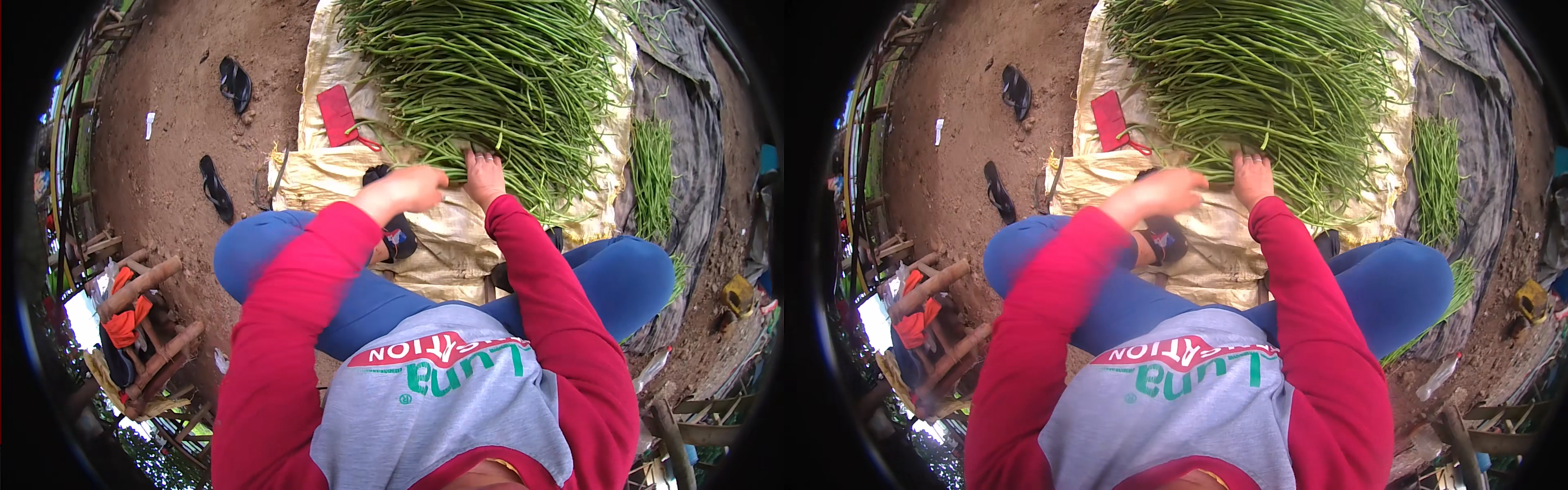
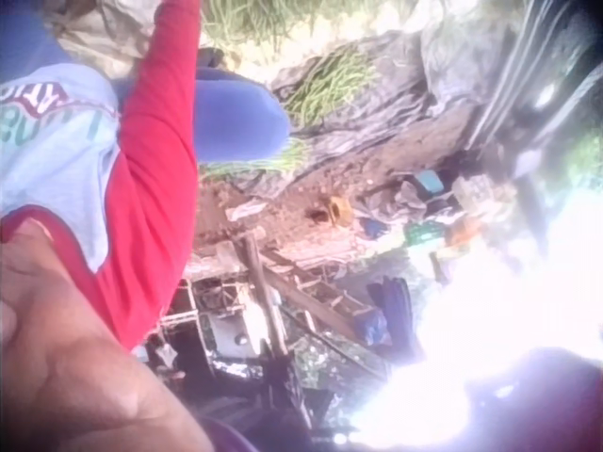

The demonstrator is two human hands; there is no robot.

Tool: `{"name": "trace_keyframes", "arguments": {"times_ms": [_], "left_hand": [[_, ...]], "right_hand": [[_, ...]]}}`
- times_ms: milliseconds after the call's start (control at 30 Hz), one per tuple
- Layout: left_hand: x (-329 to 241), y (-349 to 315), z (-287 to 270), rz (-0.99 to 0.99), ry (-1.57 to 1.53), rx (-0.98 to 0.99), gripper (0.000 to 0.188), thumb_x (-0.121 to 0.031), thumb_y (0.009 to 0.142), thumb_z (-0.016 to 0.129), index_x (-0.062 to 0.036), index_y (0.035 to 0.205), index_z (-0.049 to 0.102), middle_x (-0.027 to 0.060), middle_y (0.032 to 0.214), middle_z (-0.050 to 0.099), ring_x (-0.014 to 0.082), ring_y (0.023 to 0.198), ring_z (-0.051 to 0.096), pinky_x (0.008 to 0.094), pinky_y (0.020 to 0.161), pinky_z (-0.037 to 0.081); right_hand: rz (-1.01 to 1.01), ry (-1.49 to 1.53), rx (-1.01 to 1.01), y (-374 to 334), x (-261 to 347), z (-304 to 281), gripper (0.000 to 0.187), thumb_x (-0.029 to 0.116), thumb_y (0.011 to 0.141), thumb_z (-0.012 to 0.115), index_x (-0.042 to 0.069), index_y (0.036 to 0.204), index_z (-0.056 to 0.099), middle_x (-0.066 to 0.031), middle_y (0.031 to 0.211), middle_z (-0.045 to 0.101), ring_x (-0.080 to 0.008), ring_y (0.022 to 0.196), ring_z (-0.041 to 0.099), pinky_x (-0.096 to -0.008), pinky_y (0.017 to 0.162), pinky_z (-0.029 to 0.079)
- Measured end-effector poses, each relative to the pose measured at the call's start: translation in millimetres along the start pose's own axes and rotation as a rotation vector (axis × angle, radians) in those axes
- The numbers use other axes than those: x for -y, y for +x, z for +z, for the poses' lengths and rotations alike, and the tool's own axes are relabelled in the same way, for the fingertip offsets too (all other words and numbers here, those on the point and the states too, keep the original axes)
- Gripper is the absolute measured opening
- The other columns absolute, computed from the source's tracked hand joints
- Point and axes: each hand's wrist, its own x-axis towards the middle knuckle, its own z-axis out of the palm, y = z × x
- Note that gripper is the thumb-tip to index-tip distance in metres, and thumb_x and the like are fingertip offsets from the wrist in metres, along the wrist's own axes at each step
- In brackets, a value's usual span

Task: The person sits on the ground and sorts long green vegetables by hand. They pick up bunches from a large pile on a tarp, align them, and place them into smaller, organized piles on the same tarp.

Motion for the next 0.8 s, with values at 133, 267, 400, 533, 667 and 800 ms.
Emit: {"name": "trace_keyframes", "arguments": {"times_ms": [133,267,400,533,667,800], "left_hand": [[52.8,75.5,103.8,-0.121,-0.31,0.119,0.036,-0.016,0.081,0.058,-0.0068,0.115,0.066,0.0158,0.108,0.068,0.0281,0.088,0.067,0.0367,0.081,0.052],[62.2,104.8,160.7,-0.588,-1.592,-0.085,0.027,-0.017,0.091,0.058,-0.0045,0.116,0.058,0.0097,0.095,0.065,0.024,0.083,0.065,0.0346,0.072,0.054],[66.5,128.4,140.5,-0.625,-1.771,-0.102,0.014,-0.009,0.091,0.051,-0.0009,0.1,0.057,0.0117,0.086,0.063,0.0254,0.081,0.064,0.0363,0.072,0.055],[40.3,146.5,133.2,-0.491,-2.078,-0.302,0.025,0.0,0.084,0.044,0.0026,0.108,0.053,0.019,0.107,0.059,0.0329,0.095,0.061,0.0492,0.088,0.052],[-5.1,160.6,126.6,-0.649,-1.467,-0.955,0.025,-0.001,0.08,0.045,0.0023,0.101,0.058,0.0153,0.091,0.064,0.0305,0.082,0.063,0.038,0.079,0.049],[-0.5,176.1,133.4,-0.502,-1.434,-1.188,0.033,-0.003,0.077,0.049,0.0022,0.108,0.059,0.0152,0.091,0.066,0.0253,0.08,0.061,0.0356,0.077,0.049]], "right_hand": [[-0.056,0.06,0.014,-0.1,-7.5,-2.4,0.031,0.015,0.073,0.065,0.009,0.102,0.055,-0.0118,0.095,0.065,-0.0287,0.094,0.063,-0.0419,0.082,0.047],[-0.012,0.096,0.101,-3.6,-8.7,-1.3,0.031,0.017,0.073,0.067,0.01,0.1,0.056,-0.0114,0.086,0.067,-0.0281,0.084,0.067,-0.0414,0.074,0.05],[0.059,0.211,0.273,18.5,-17.5,-7.7,0.051,0.025,0.064,0.075,0.005,0.108,0.058,-0.0189,0.093,0.069,-0.0335,0.084,0.068,-0.0428,0.073,0.055],[0.016,0.326,0.372,28.8,-20.7,-42.8,0.054,0.028,0.061,0.076,0.002,0.106,0.059,-0.0211,0.095,0.068,-0.0362,0.091,0.067,-0.043,0.079,0.053],[0.069,0.402,0.415,35.3,-32.7,-48.8,0.067,0.037,0.06,0.077,0.0,0.112,0.058,-0.0251,0.106,0.066,-0.0372,0.101,0.064,-0.042,0.087,0.052],[0.208,0.466,0.414,35.2,-27.1,-85.3,0.072,0.033,0.061,0.078,-0.002,0.121,0.057,-0.0249,0.108,0.066,-0.0361,0.101,0.065,-0.0392,0.089,0.051]]}}
